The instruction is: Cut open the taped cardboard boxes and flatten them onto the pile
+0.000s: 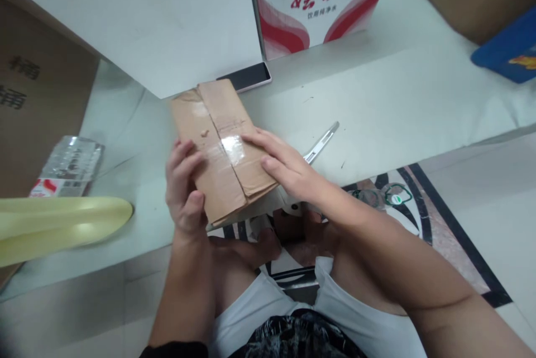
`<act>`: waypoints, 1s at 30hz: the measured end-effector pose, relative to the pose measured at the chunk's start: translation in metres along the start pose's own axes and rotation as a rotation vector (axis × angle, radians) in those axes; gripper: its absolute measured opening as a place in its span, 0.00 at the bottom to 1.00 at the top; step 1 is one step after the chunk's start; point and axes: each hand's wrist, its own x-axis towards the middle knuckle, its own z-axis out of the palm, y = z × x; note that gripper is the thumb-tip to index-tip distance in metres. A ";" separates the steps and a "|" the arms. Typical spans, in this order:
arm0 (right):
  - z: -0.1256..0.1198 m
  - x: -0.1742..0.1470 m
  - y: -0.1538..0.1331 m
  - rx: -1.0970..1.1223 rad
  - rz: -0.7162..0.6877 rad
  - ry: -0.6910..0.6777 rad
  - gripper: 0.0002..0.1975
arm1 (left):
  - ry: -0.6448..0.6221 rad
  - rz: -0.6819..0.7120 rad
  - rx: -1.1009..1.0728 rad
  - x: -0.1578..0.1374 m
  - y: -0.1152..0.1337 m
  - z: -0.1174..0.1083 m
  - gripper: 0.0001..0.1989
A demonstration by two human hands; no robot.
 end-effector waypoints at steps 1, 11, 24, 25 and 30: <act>-0.003 0.000 0.000 -0.017 0.027 0.020 0.27 | -0.019 0.034 0.012 -0.001 -0.001 0.005 0.25; -0.070 -0.003 0.022 -0.985 0.688 0.002 0.25 | 0.171 0.040 -0.065 -0.003 -0.017 0.027 0.20; -0.058 -0.001 0.003 -0.983 0.414 0.353 0.09 | 0.112 0.038 -0.055 -0.002 -0.009 0.024 0.19; -0.057 -0.002 0.001 -0.886 0.295 0.489 0.08 | 0.111 0.036 -0.057 -0.002 -0.008 0.024 0.19; -0.041 -0.007 -0.015 -0.323 -0.059 0.751 0.11 | 0.082 0.039 -0.056 -0.001 -0.003 0.023 0.19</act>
